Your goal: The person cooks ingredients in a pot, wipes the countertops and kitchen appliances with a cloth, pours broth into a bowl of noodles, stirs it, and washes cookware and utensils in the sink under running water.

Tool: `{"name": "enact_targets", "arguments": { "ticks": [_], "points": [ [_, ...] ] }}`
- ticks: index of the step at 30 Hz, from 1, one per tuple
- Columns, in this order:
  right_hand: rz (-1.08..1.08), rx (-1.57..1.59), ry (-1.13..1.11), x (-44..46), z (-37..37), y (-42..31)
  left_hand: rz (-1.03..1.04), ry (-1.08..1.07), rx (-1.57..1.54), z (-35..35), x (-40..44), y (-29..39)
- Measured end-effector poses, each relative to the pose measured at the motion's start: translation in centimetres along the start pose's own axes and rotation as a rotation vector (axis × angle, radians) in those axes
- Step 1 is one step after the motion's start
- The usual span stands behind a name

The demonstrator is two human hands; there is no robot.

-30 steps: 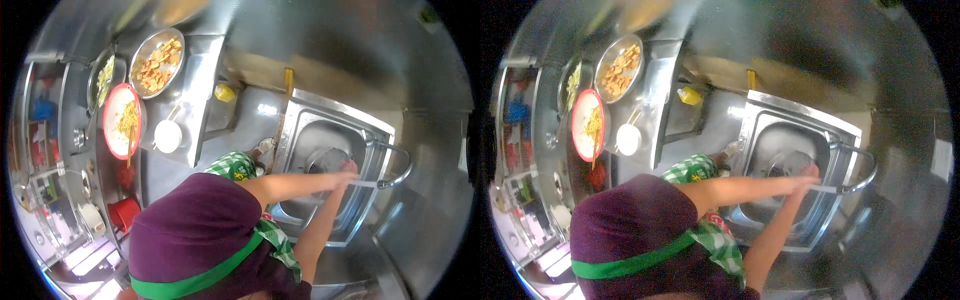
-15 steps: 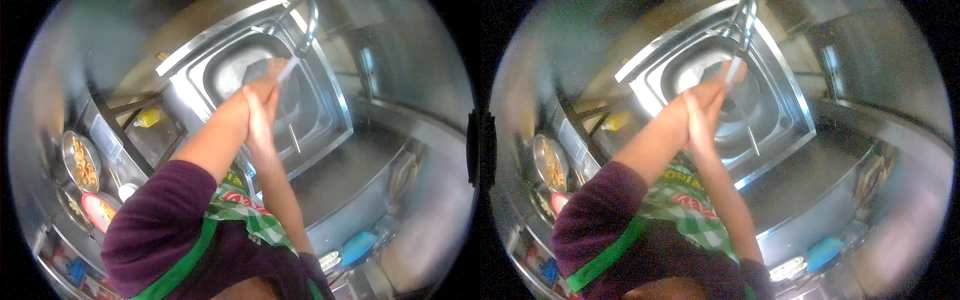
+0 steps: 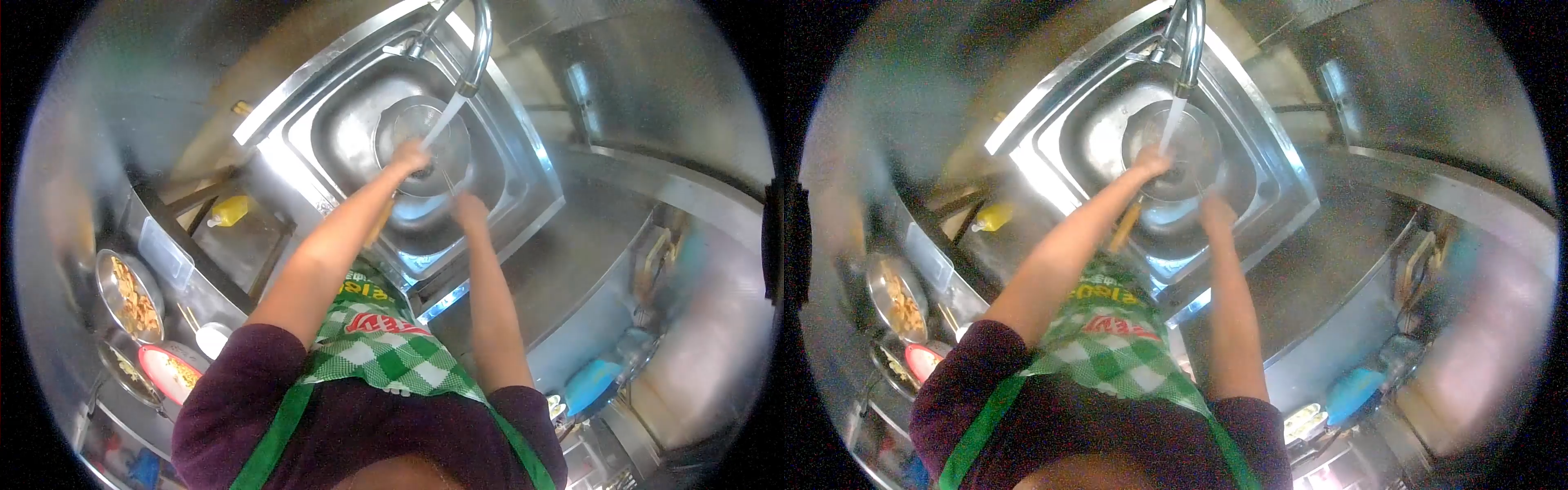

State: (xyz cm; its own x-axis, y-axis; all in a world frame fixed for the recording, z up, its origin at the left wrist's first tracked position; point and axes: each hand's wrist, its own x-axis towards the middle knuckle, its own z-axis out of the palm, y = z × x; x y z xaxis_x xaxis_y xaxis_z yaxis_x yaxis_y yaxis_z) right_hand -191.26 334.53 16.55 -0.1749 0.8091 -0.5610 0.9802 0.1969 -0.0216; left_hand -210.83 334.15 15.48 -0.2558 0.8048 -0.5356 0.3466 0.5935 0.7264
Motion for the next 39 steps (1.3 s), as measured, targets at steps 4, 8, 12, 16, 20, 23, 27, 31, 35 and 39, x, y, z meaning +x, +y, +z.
{"name": "enact_targets", "arguments": {
  "ticks": [4, 8, 12, 16, 20, 23, 27, 31, 35, 39],
  "points": [
    [-0.035, 0.543, -0.442, -1.3, 0.6, 0.9, 0.106, 0.017, 0.071, 0.3, 2.6, -0.8],
    [0.104, 1.167, -0.49, -4.2, -1.9, -2.0, 0.206, -0.003, 0.083, -1.0, 2.8, 0.5],
    [-0.062, 0.695, 0.198, -11.2, -3.5, -6.9, -0.017, 0.141, -0.179, -1.4, 1.0, 2.8],
    [0.022, 0.283, 0.023, -12.2, -1.4, -6.8, -0.169, 0.244, -0.144, -2.3, -0.2, 2.9],
    [-0.005, 0.19, 0.092, -12.4, -2.4, -7.1, -0.12, 0.216, -0.144, -2.8, -1.1, 3.2],
    [0.019, 0.161, 0.062, -12.6, 0.0, -6.8, -0.086, 0.095, -0.266, -2.3, -0.3, 2.8],
    [-0.063, 0.139, 0.05, -13.3, -1.3, -7.1, -0.132, 0.104, -0.277, -1.2, 2.5, 0.5],
    [-0.084, 0.171, 0.186, -14.4, -3.9, -8.5, -0.165, 0.441, -0.088, -1.3, 0.9, 2.0],
    [-0.073, 0.288, 0.206, -13.8, -5.6, -11.2, -0.179, 0.199, -0.555, -1.4, -3.0, 2.6],
    [-0.308, 0.749, 0.16, -13.1, -6.1, -11.5, -0.135, -0.029, -1.022, -1.8, -6.5, 1.3]
  ]
}}
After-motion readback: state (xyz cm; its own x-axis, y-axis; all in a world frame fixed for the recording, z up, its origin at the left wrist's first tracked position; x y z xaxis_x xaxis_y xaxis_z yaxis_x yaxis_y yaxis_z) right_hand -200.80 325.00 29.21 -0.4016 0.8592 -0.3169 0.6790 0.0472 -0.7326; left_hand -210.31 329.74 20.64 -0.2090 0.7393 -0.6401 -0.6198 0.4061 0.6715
